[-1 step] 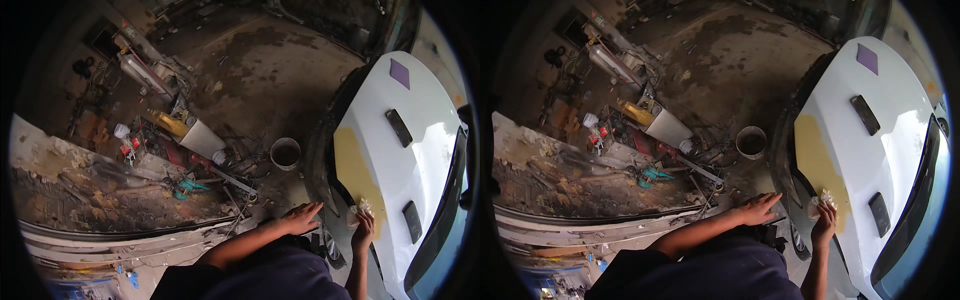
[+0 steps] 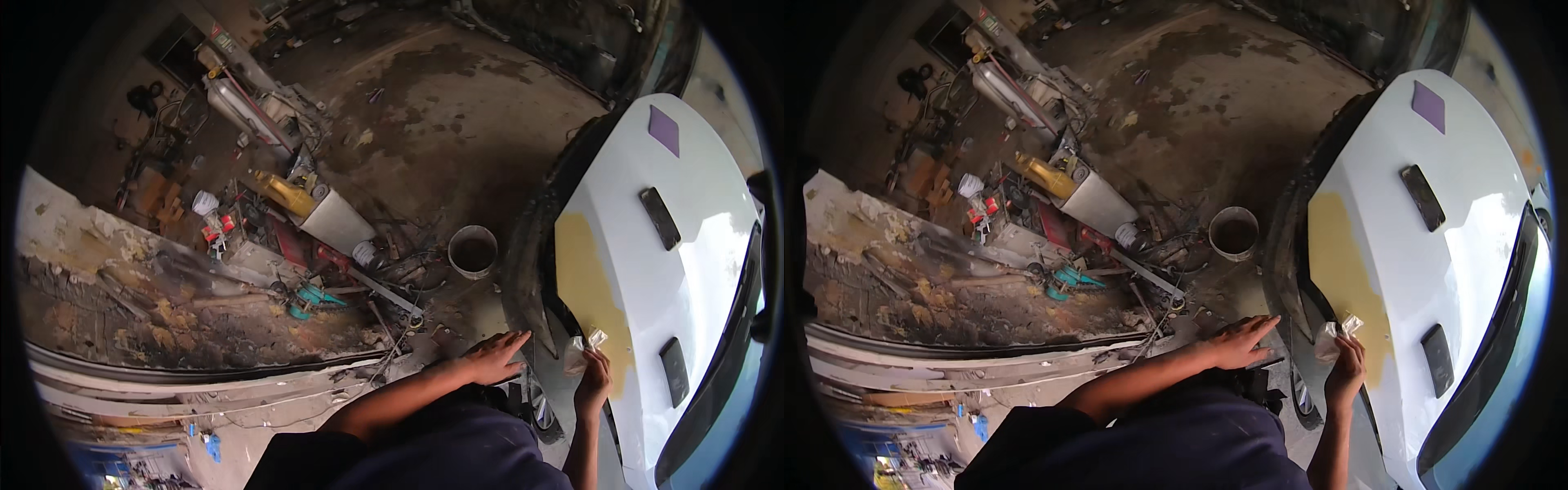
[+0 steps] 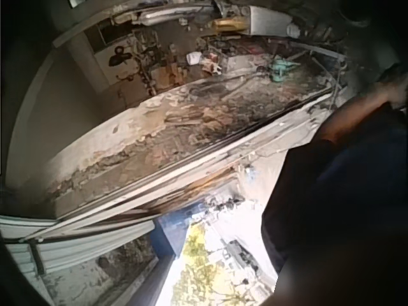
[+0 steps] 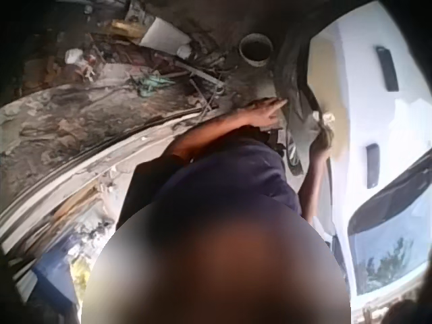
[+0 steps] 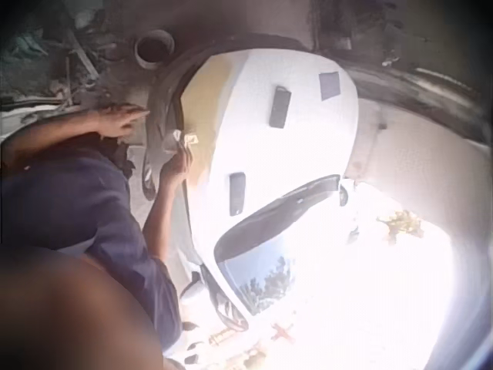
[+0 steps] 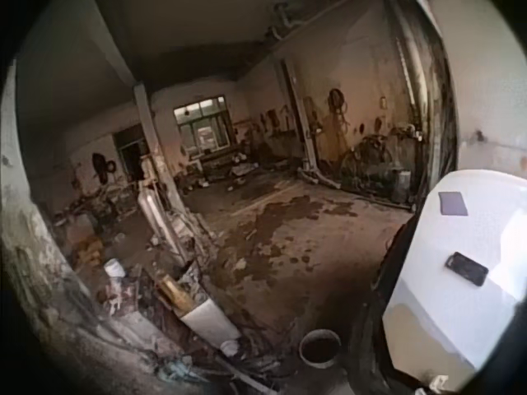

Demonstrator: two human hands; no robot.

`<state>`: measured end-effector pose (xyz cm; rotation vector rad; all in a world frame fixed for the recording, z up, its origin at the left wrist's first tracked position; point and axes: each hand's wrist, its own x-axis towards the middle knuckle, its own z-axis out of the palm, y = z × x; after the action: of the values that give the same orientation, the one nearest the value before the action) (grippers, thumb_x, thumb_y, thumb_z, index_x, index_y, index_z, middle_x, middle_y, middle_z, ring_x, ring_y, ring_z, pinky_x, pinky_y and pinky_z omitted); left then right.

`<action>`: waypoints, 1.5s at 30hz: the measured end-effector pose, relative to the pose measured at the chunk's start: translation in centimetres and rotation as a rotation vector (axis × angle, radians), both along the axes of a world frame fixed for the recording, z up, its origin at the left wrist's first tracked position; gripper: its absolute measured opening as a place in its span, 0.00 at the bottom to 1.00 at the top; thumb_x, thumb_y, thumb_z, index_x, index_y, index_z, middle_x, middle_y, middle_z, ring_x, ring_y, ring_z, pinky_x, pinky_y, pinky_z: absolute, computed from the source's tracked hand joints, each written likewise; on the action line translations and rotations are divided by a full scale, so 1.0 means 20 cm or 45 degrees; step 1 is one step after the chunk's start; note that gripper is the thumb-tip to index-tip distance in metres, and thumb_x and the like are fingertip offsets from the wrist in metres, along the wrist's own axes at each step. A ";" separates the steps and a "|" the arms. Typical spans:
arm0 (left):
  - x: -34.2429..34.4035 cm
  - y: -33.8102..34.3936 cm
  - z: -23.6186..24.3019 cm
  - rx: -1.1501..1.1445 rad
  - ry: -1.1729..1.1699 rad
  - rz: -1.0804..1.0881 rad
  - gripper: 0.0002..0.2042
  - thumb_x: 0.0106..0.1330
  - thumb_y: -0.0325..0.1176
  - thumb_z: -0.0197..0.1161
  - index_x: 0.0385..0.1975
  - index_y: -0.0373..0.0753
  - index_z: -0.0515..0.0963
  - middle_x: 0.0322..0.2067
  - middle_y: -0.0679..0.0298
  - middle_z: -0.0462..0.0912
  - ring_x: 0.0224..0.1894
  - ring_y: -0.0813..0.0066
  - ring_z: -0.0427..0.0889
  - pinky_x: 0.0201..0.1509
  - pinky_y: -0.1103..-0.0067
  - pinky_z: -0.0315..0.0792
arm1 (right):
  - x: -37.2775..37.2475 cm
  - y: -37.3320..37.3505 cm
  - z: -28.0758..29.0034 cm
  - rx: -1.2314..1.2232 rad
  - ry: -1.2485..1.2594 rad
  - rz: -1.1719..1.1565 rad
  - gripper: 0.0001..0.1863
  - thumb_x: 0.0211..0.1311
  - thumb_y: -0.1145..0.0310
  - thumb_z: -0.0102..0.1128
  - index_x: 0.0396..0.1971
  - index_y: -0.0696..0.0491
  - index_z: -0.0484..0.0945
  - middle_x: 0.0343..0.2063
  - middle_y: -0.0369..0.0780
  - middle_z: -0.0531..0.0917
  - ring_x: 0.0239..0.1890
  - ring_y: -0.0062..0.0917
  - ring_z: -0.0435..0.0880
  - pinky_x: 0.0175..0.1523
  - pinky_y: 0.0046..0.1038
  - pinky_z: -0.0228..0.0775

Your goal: The person sands a section of a white car hood using a purple sanding block, then wipes the area with a cloth. They walk into the workshop, pick up a white wipe, and clean the hood again. The person retrieves a small tube and applies a substance to a sanding block before returning to the hood to continue sanding.

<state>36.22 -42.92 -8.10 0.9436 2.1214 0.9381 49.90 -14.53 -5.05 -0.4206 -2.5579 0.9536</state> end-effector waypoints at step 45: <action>0.73 -2.04 -0.94 -0.854 -0.749 1.980 0.22 0.62 0.48 0.76 0.45 0.35 0.86 0.41 0.48 0.89 0.49 0.51 0.90 0.53 0.60 0.86 | -1.19 -0.59 -1.54 -0.397 -1.716 0.549 0.09 0.64 0.64 0.73 0.38 0.54 0.89 0.26 0.38 0.86 0.28 0.30 0.87 0.34 0.38 0.79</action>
<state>50.76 -83.80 -26.97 -1.3625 2.0758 0.7863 26.20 -26.42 -35.93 -0.8227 -3.8001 1.6050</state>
